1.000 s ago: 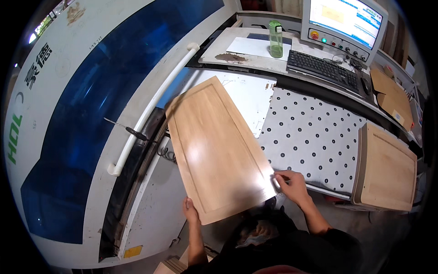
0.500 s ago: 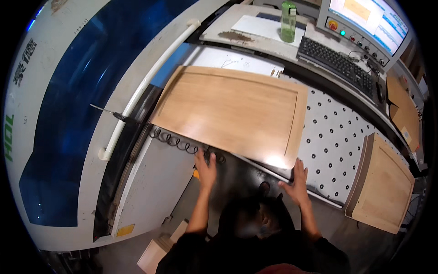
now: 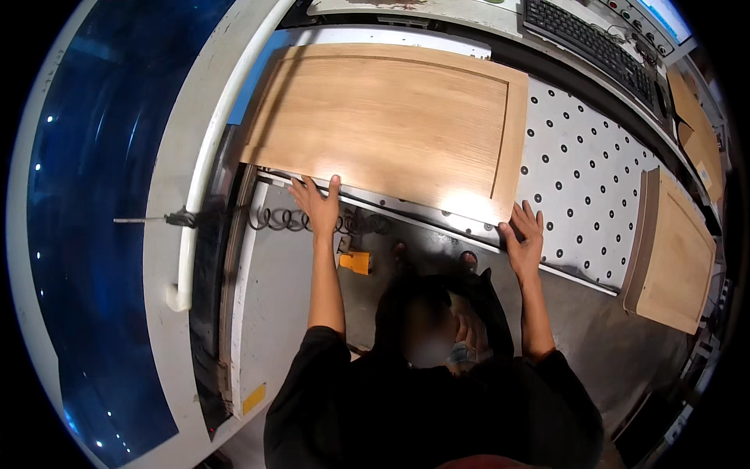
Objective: The person uses a scraper to clean excess material from the surface and edges of large black and light wood furniture panels, then moves and stacks the panels by hand.
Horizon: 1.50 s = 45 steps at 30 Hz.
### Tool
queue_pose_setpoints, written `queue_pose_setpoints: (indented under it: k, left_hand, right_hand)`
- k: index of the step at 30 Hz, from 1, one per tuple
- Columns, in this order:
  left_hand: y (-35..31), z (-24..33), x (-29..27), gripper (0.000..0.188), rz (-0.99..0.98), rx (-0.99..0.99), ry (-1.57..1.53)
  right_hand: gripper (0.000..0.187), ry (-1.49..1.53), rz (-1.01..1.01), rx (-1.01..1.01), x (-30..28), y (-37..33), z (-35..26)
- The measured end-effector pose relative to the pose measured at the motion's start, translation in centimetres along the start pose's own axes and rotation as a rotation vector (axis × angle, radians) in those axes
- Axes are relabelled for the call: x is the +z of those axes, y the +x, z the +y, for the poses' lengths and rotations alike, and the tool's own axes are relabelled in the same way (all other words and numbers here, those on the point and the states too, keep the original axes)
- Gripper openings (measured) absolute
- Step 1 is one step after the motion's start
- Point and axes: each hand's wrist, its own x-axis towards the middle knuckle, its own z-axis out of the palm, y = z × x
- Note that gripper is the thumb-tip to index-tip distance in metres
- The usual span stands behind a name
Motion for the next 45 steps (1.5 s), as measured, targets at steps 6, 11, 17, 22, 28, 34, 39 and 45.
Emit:
queue_pose_setpoints:
  k: [6,11,17,22,28,34,39,45]
  left_hand:
    - [10.1,-1.1,-1.1,0.121,-0.038,0.042,0.061]
    - [16.5,-2.1,-1.2,0.13,-0.048,0.085,0.097]
    - [18.8,-3.4,-0.3,0.125,-0.013,0.074,0.075]
    - [20.6,-4.8,-0.8,0.117,0.029,0.117,0.001]
    - [20.9,-4.3,-1.8,0.093,0.003,0.123,-0.311]
    - [20.2,-2.8,-1.0,0.089,-0.019,0.066,-0.324]
    - [22.6,-6.0,-1.6,0.09,0.037,0.168,-0.369]
    - [20.5,-3.3,-2.7,0.097,-0.069,0.115,-0.377]
  right_hand:
    - [0.052,-0.081,0.039,-0.021,5.4,3.6,-3.7]
    - [0.076,-0.134,0.065,-0.01,8.1,7.0,-4.6]
    - [0.076,-0.077,0.017,-0.006,8.9,10.8,-5.2]
    - [0.078,-0.108,-0.026,-0.015,9.7,12.3,-5.6]
    - [0.079,-0.104,-0.039,0.014,10.4,12.7,-6.4]
    - [0.073,-0.105,-0.033,0.02,10.4,12.4,-6.0]
    - [0.079,-0.148,-0.118,-0.025,9.0,12.4,-6.6]
    - [0.087,-0.259,-0.233,-0.148,4.6,11.2,-4.0]
